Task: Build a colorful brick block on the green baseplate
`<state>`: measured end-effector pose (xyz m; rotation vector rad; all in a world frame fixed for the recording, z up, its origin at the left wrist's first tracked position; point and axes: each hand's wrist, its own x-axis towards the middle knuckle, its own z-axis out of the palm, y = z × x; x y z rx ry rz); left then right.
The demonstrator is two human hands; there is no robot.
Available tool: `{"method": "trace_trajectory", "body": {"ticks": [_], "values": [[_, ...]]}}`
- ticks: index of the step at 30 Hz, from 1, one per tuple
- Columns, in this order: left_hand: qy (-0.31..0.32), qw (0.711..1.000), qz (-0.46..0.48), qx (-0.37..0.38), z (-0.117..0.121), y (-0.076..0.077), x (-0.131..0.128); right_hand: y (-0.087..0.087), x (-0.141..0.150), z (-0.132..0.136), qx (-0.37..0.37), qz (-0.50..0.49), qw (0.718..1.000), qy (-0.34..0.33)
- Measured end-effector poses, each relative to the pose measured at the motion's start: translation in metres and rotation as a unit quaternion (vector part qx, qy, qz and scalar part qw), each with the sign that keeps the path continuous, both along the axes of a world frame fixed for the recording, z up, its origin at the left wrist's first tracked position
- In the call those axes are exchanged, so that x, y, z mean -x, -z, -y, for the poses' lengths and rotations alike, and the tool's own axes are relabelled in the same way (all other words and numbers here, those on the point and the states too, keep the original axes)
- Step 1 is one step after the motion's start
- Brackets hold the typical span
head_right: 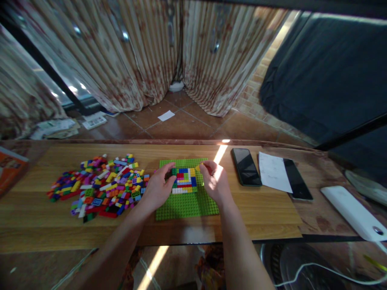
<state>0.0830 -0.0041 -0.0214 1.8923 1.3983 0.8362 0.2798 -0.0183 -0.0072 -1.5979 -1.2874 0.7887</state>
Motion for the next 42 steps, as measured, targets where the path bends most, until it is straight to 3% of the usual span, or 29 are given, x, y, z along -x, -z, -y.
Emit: {"method": "trace_trajectory", "body": {"ticks": [12, 18, 23, 35, 42], "values": [[0.001, 1.000, -0.021, -0.013, 0.006, -0.005, -0.003, 0.003, 0.021, -0.007, -0.048, 0.039, 0.995, -0.073], [0.005, 1.000, -0.015, -0.003, 0.006, -0.004, -0.003, -0.003, 0.027, -0.012, -0.077, 0.199, 0.968, -0.130], [0.003, 1.000, -0.014, -0.002, 0.007, -0.005, -0.003, 0.000, 0.029, -0.013, -0.092, 0.244, 0.953, -0.154], [0.006, 1.000, -0.022, 0.010, 0.008, -0.009, -0.002, 0.001, 0.029, -0.007, -0.063, 0.288, 0.947, -0.128], [0.008, 1.000, -0.020, -0.002, 0.009, -0.005, -0.002, 0.009, 0.025, -0.009, -0.100, 0.298, 0.939, -0.138]]}}
